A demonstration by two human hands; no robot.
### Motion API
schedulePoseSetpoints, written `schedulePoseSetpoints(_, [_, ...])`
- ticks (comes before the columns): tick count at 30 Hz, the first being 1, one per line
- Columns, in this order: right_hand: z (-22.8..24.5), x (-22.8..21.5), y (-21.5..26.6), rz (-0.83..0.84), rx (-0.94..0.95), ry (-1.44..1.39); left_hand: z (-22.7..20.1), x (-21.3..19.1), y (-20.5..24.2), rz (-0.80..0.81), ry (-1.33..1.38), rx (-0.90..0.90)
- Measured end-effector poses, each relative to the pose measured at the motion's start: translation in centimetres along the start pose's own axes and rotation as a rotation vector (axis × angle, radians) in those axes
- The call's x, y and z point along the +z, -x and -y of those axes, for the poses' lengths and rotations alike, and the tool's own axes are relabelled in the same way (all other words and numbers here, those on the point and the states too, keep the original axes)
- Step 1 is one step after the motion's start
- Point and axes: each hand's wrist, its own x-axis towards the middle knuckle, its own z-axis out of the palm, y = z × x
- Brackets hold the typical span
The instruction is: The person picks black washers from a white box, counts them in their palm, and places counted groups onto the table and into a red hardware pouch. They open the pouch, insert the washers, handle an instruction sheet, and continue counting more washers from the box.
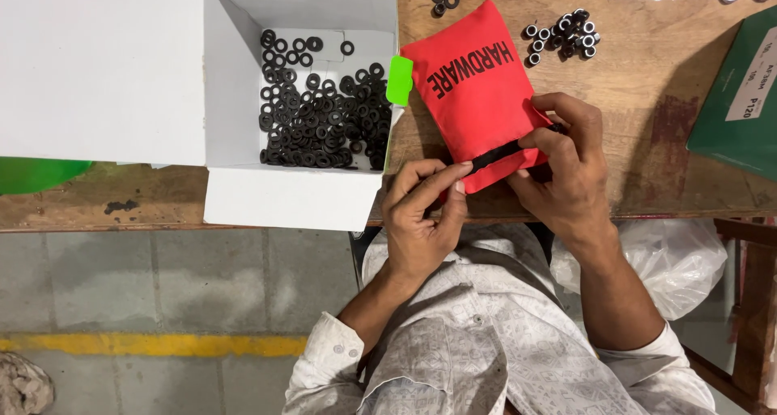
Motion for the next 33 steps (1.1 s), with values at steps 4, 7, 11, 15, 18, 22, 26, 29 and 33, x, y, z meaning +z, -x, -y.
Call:
schedulePoseSetpoints(4, [-0.4,0.2,0.6,-0.012,0.010,-0.028,-0.3,0.2,0.0,-0.016,-0.057,0.023])
schedulePoseSetpoints(7, [0.1,-0.2,0.0,0.028,0.011,-0.036,-0.4,0.3,0.0,-0.034,-0.090,0.054])
schedulePoseSetpoints(11, [1.4,-0.5,-1.3,0.129,-0.056,0.101,-0.8,0.4,-0.3,-0.019,0.046,-0.090])
schedulePoseSetpoints(15, [1.8,-1.0,-2.5,0.127,-0.092,0.160,-0.9,0.6,-0.3,-0.048,0.230,-0.031])
schedulePoseSetpoints(18, [1.6,-1.3,-3.0,0.079,-0.137,0.173,-1.2,0.6,-0.4,-0.050,0.301,-0.140])
schedulePoseSetpoints(22, [1.8,-2.1,-3.3,-0.021,-0.187,0.160,-2.0,0.3,-0.2,-0.049,0.222,-0.012])
schedulePoseSetpoints(26, [1.9,-2.6,-3.5,-0.070,-0.198,0.136,-3.8,-0.1,-1.5,-0.053,0.024,0.194])
schedulePoseSetpoints(29, [2.0,-2.6,-3.4,-0.086,-0.200,0.112,-2.8,0.5,-1.1,-0.088,-0.080,0.176])
schedulePoseSetpoints(33, [1.6,-2.3,-2.4,-0.095,-0.184,0.108,-1.1,0.5,-0.6,-0.105,-0.158,0.251])
